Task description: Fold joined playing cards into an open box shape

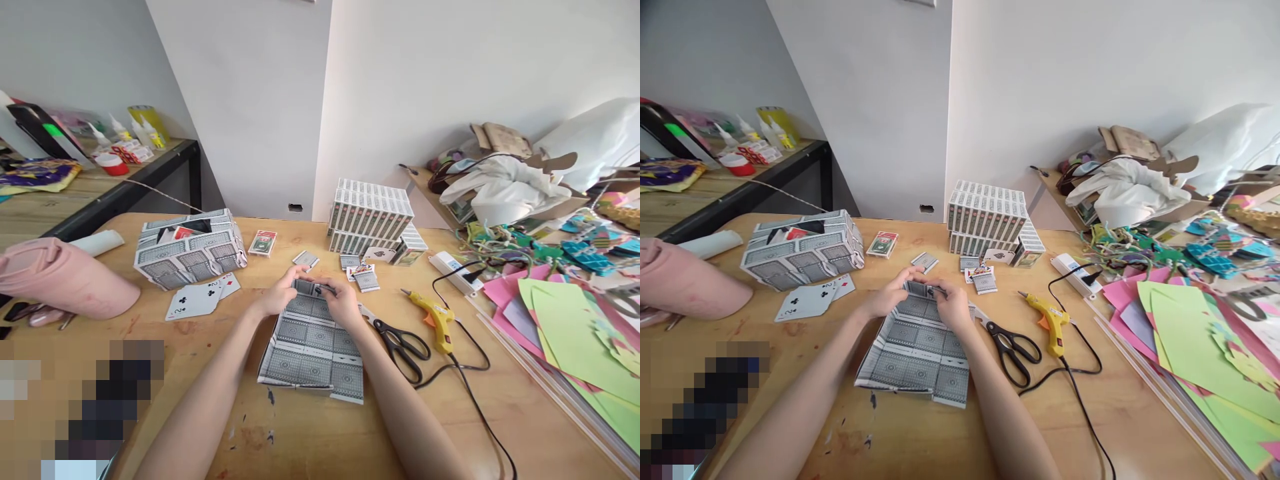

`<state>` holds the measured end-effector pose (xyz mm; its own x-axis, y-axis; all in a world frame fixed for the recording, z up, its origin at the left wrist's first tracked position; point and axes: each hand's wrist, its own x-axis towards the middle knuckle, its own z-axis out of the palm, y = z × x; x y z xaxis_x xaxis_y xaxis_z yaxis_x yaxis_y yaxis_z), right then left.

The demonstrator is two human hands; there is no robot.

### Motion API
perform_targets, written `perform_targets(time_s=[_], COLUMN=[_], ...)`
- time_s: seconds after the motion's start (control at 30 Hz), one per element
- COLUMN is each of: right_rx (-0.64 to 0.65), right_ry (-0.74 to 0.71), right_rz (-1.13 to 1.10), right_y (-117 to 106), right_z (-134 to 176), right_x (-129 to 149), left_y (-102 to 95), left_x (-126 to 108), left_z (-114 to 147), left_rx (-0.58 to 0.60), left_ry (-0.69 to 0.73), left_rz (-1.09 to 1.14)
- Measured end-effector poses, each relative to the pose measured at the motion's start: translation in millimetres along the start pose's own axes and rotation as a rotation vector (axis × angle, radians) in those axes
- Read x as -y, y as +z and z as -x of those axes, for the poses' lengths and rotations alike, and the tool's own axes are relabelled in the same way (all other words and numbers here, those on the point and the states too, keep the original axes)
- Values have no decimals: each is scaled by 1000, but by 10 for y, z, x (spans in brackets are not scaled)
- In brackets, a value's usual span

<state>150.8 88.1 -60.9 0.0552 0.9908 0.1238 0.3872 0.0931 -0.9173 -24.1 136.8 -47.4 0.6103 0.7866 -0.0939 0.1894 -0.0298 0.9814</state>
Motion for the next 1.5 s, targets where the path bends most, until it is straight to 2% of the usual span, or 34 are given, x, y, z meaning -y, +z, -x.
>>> perform_targets(time_s=[0.13, 0.27, 0.4, 0.5, 0.67, 0.83, 1.0, 1.07, 1.17, 1.27, 1.5], right_rx=[2, -60, -171, -163, -33, -41, -53, -94, -124, -115, -95], right_ry=[-34, -43, 46, 61, 36, 20, -11, -8, 0, -19, -17], right_rz=[-14, -232, -357, -353, -227, -165, -117, -118, -238, -363, -117], right_y=[-16, 9, 66, 78, 38, 41, 64, 74, 90, 99, 96], right_z=[-15, -7, 18, 34, 5, -32, -16, -7, -1, 0, -26], right_x=[15, -37, -79, -67, -67, -83, -66, -67, -75, -81, -88], left_y=[-4, 1, 46, 80, 80, 98, 145, 129, 73, 29, 28], left_x=[-7, -72, -41, 31, 49, 32, 60, 74, 91, 91, 45], left_z=[10, 72, 115, 102, 80, 56, 20, 23, 47, 73, 104], left_rx=[38, 37, -145, -209, -175, -207, -295, -271, -198, -200, -176], left_ry=[-16, 10, 79, 69, 97, 59, 57, 45, 33, 25, 18], left_rz=[32, 92, 232, 293, 236, 160, -64, -34, 161, 287, 180])
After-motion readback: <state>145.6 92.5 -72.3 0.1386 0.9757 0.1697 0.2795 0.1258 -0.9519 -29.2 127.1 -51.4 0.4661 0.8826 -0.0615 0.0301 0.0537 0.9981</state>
